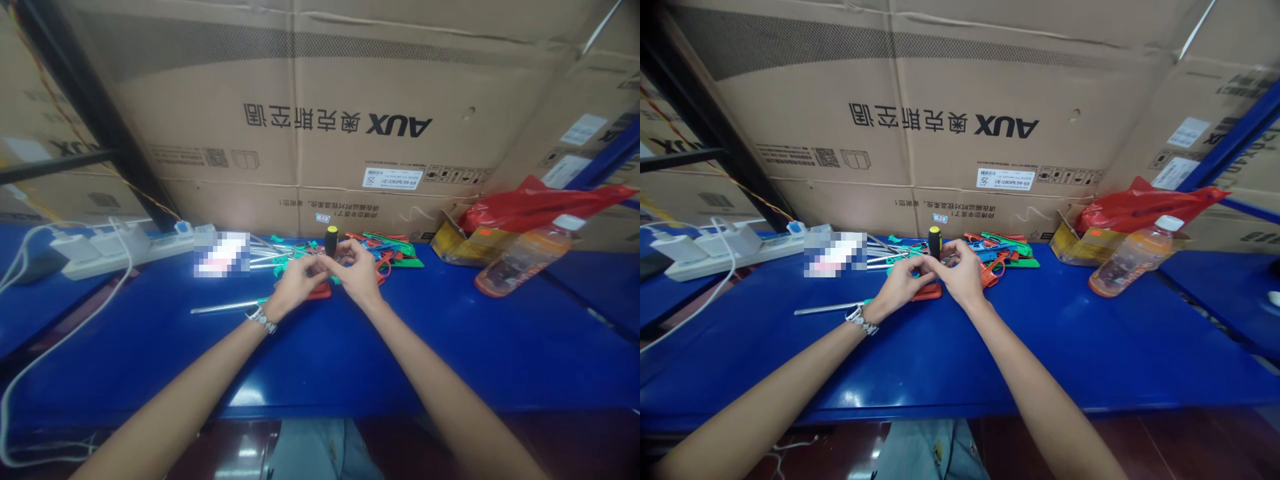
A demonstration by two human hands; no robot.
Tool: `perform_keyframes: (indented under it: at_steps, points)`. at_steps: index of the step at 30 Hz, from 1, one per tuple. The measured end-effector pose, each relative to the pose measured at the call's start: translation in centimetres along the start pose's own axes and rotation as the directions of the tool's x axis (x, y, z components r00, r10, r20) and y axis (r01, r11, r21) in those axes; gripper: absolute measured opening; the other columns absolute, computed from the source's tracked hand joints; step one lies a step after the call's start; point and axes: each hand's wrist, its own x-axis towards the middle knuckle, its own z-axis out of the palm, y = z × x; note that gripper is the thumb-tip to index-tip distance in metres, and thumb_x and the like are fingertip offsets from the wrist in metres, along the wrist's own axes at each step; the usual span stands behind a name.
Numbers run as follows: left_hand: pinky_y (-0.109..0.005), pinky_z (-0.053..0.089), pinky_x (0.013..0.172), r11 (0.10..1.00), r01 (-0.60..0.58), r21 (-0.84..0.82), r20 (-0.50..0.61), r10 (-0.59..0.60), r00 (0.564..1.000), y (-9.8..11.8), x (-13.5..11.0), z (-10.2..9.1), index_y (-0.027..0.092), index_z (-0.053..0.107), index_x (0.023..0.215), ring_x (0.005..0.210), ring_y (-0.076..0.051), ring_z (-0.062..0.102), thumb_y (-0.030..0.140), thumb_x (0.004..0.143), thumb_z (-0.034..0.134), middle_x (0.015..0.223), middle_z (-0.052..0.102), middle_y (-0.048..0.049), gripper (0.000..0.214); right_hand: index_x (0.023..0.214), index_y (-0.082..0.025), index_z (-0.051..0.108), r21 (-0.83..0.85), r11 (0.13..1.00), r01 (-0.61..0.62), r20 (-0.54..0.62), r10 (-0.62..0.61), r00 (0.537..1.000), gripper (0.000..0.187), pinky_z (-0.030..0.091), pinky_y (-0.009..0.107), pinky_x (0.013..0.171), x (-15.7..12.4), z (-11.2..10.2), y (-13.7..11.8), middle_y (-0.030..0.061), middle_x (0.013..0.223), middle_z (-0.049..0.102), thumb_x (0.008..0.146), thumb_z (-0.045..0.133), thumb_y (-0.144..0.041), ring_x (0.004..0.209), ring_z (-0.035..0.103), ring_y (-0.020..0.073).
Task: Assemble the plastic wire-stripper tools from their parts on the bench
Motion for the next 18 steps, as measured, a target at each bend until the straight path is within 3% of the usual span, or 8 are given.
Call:
perform_keyframes:
  at_steps: [3, 7, 11, 14, 18]
  points:
    - [-0.028, 0.048, 0.067, 0.998, -0.021, 0.064, 0.005, 0.021, 1.000, 0.0, 0.0, -0.3, 0.016, 0.067, 0.081, 0.070, -0.017, 0.060, 0.045, 0.086, 0.067, 0.076, 0.068, -0.0023, 0.030, 0.077, -0.020, 0.061, -0.047, 0.998, 0.034, 0.039, -0.033, 0.999, 0.030, 0.049, 0.029, 0.063, 0.1, -0.4, -0.1, 0.0006, 0.074, 0.065, 0.074, 0.078, -0.044, 0.064, 0.059, 0.0150]
    - [-0.033, 0.049, 0.086, 0.993, -0.099, 0.065, 0.157, 0.088, 0.984, -0.1, -0.1, -1.0, 0.019, 0.073, 0.099, 0.093, -0.022, 0.066, 0.033, 0.091, 0.062, 0.100, 0.075, -0.0055, 0.020, 0.085, -0.019, 0.069, -0.053, 0.996, 0.073, 0.182, -0.062, 0.981, 0.027, 0.050, 0.031, 0.069, 0.6, -1.5, 0.1, 0.0033, 0.087, 0.063, 0.081, 0.072, -0.045, 0.075, 0.061, 0.0167]
    - [-0.033, 0.049, 0.084, 0.995, -0.077, 0.068, 0.171, 0.064, 0.983, -0.2, -0.2, -1.1, 0.019, 0.075, 0.096, 0.089, -0.021, 0.067, 0.031, 0.093, 0.058, 0.096, 0.077, -0.0046, 0.021, 0.094, -0.021, 0.074, -0.072, 0.993, 0.088, 0.255, -0.067, 0.965, 0.032, 0.053, 0.031, 0.069, 0.8, -2.1, 0.2, 0.0064, 0.101, 0.057, 0.082, 0.069, -0.050, 0.083, 0.060, 0.0179]
    - [-0.032, 0.048, 0.078, 0.995, -0.050, 0.090, 0.117, 0.040, 0.992, -0.2, -0.3, -0.7, 0.019, 0.075, 0.089, 0.081, -0.019, 0.064, 0.032, 0.090, 0.063, 0.088, 0.075, -0.0023, 0.017, 0.095, -0.021, 0.071, -0.071, 0.994, 0.082, 0.238, -0.063, 0.969, 0.031, 0.053, 0.032, 0.072, 0.6, -1.9, 0.2, 0.0048, 0.096, 0.060, 0.082, 0.070, -0.048, 0.077, 0.058, 0.0158]
    - [-0.029, 0.046, 0.070, 0.997, -0.036, 0.074, 0.050, 0.032, 0.998, -0.1, -0.4, -0.2, 0.018, 0.071, 0.079, 0.072, -0.017, 0.060, 0.036, 0.086, 0.067, 0.078, 0.071, -0.0014, 0.020, 0.094, -0.021, 0.062, 0.032, 0.999, 0.032, 0.118, -0.035, 0.992, 0.035, 0.052, 0.031, 0.069, 0.3, -0.9, 0.0, 0.0031, 0.090, 0.067, 0.076, 0.076, -0.048, 0.072, 0.060, 0.0154]
